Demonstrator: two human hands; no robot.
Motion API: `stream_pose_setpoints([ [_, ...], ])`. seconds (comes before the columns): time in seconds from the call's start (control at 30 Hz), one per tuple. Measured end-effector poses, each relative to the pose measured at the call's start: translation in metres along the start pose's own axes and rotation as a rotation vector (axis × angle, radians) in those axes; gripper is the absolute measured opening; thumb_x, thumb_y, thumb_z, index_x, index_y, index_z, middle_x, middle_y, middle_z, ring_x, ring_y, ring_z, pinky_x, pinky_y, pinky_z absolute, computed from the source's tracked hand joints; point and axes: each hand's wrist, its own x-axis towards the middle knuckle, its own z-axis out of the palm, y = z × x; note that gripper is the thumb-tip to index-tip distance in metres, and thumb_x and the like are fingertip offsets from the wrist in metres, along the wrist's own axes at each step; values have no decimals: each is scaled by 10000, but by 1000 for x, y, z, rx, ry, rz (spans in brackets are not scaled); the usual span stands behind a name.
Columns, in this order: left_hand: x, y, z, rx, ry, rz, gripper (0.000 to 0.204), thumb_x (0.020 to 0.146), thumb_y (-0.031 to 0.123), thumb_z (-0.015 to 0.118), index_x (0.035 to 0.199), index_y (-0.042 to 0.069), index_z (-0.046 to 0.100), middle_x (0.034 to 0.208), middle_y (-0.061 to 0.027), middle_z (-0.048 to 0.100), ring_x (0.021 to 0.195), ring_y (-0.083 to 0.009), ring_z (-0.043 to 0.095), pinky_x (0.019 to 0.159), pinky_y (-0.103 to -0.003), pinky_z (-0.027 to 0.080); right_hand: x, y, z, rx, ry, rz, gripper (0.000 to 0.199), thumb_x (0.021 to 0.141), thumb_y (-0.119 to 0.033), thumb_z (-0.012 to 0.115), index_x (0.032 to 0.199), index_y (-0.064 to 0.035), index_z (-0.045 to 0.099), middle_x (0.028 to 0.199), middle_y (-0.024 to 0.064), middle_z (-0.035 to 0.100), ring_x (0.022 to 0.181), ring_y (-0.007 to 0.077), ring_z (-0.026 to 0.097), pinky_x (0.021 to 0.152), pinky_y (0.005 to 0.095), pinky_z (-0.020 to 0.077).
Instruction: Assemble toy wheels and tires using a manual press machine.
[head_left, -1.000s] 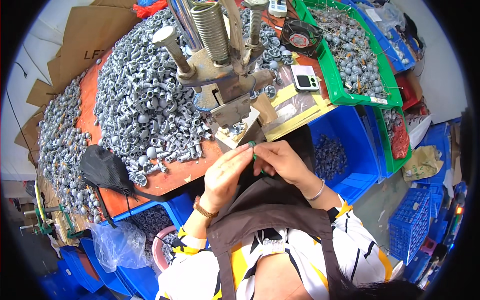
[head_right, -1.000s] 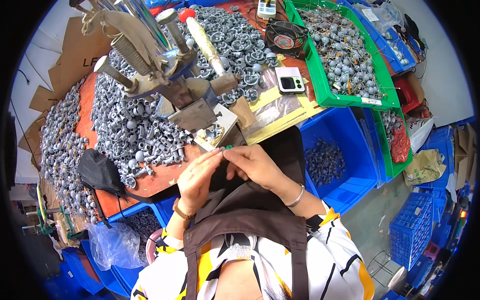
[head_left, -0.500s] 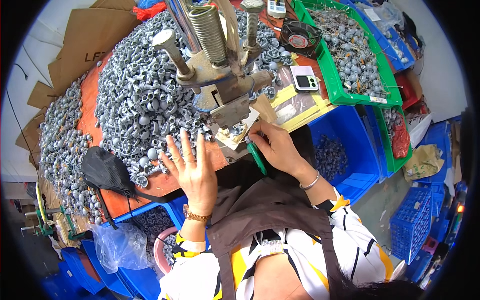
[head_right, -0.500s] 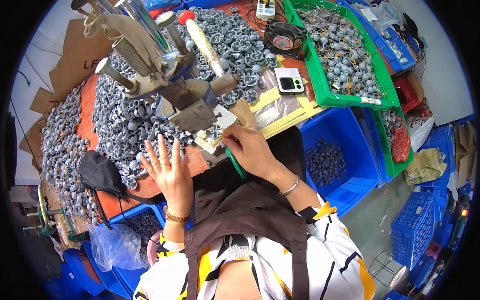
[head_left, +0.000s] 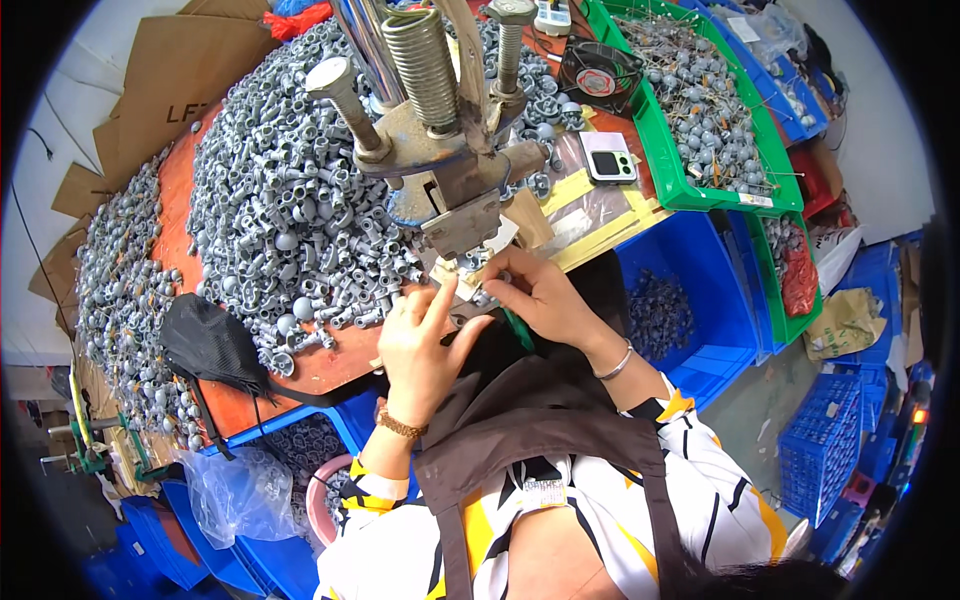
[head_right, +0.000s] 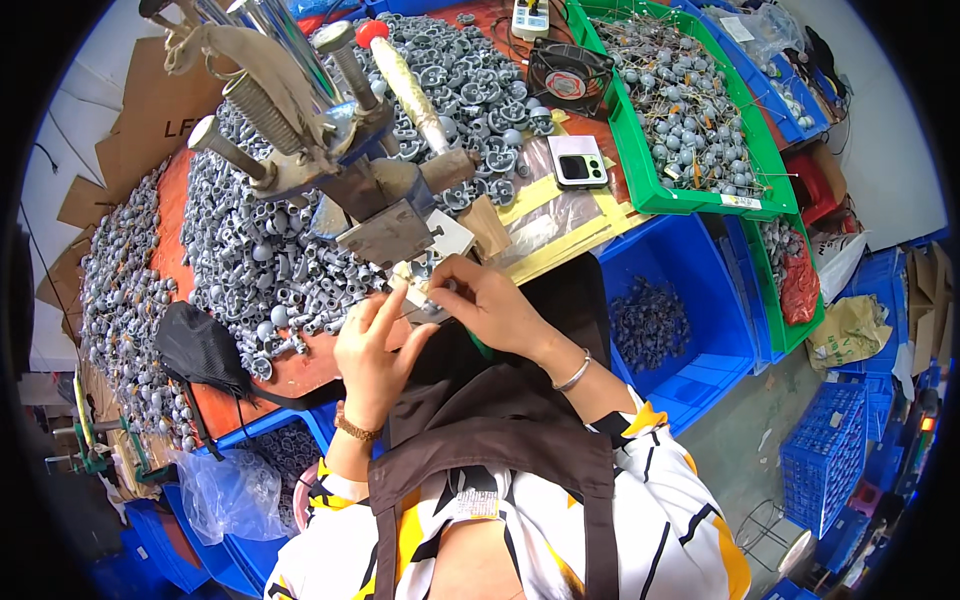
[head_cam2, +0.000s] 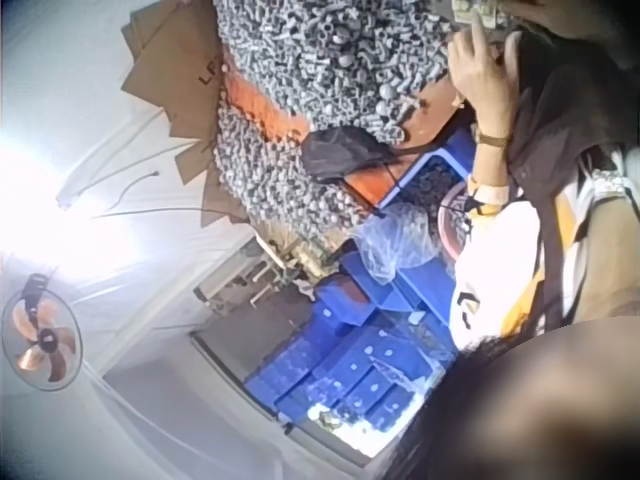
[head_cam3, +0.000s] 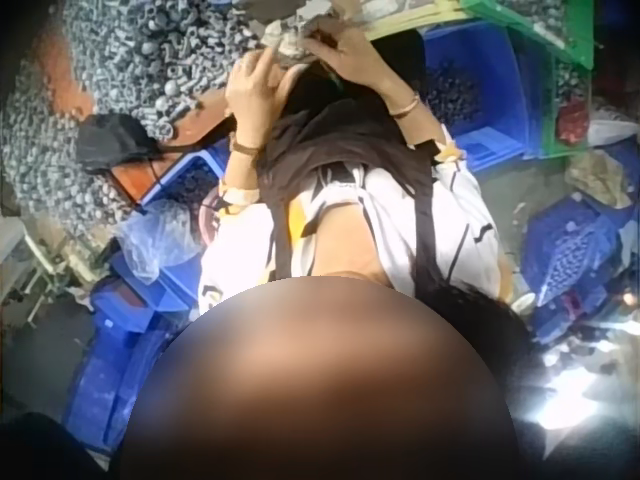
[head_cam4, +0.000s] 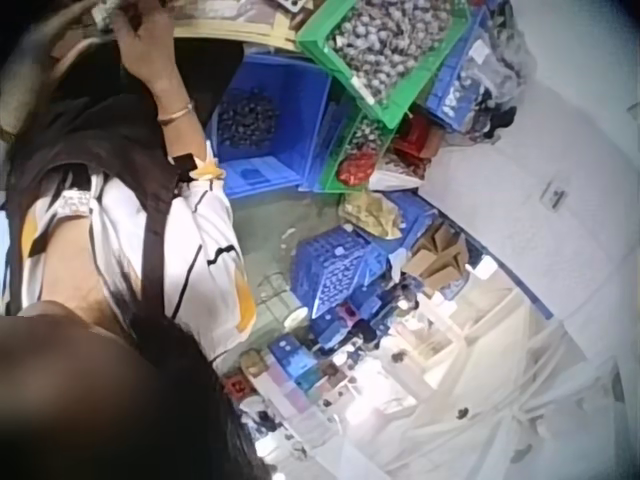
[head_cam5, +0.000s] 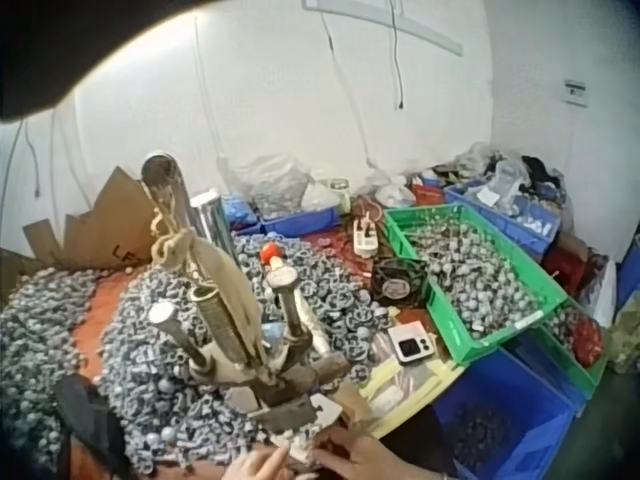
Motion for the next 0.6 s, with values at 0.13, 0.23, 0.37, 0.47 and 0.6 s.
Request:
stream_pose_setpoints([
  [0.13, 1, 14, 5, -380, -76, -296, 258, 790, 29, 742, 1042, 16, 689, 806, -34, 595, 605, -85, 486, 539, -219, 382, 5, 1, 12, 12, -5, -63, 143, 911, -122, 641, 994, -20, 585, 788, -26, 561, 683, 19, 498, 595, 213, 424],
  [0.23, 0, -8, 22, -414, 7, -367, 229, 785, 40, 742, 1003, 1, 684, 760, -42, 563, 535, -87, 397, 486, -241, 340, 6, 3, 21, 79, 185, 6, 193, 888, -114, 662, 1045, -23, 598, 704, -9, 594, 631, 35, 535, 557, 216, 420],
  [0.37, 5, -16, 31, -294, 53, -347, 217, 771, 44, 749, 973, 5, 680, 759, -65, 571, 559, -135, 460, 519, -282, 381, 8, 11, 30, -497, 339, -199, 283, 852, -131, 678, 1112, -49, 605, 634, 34, 617, 568, 166, 576, 627, 305, 432],
  [0.47, 10, -18, 36, -210, 102, -303, 213, 749, 37, 759, 943, 5, 676, 769, -72, 577, 595, -162, 493, 543, -295, 397, 8, 9, 31, -692, 373, -243, 316, 832, -160, 680, 1128, -75, 606, 630, 31, 619, 577, 250, 578, 709, 375, 411],
  [0.6, 15, -22, 29, -304, 47, -311, 203, 727, 16, 771, 912, 5, 690, 735, -32, 494, 604, -115, 440, 537, -254, 355, 9, -12, 10, -759, 331, -212, 248, 834, -180, 689, 1042, -53, 640, 670, 67, 646, 630, 274, 616, 644, 386, 446],
])
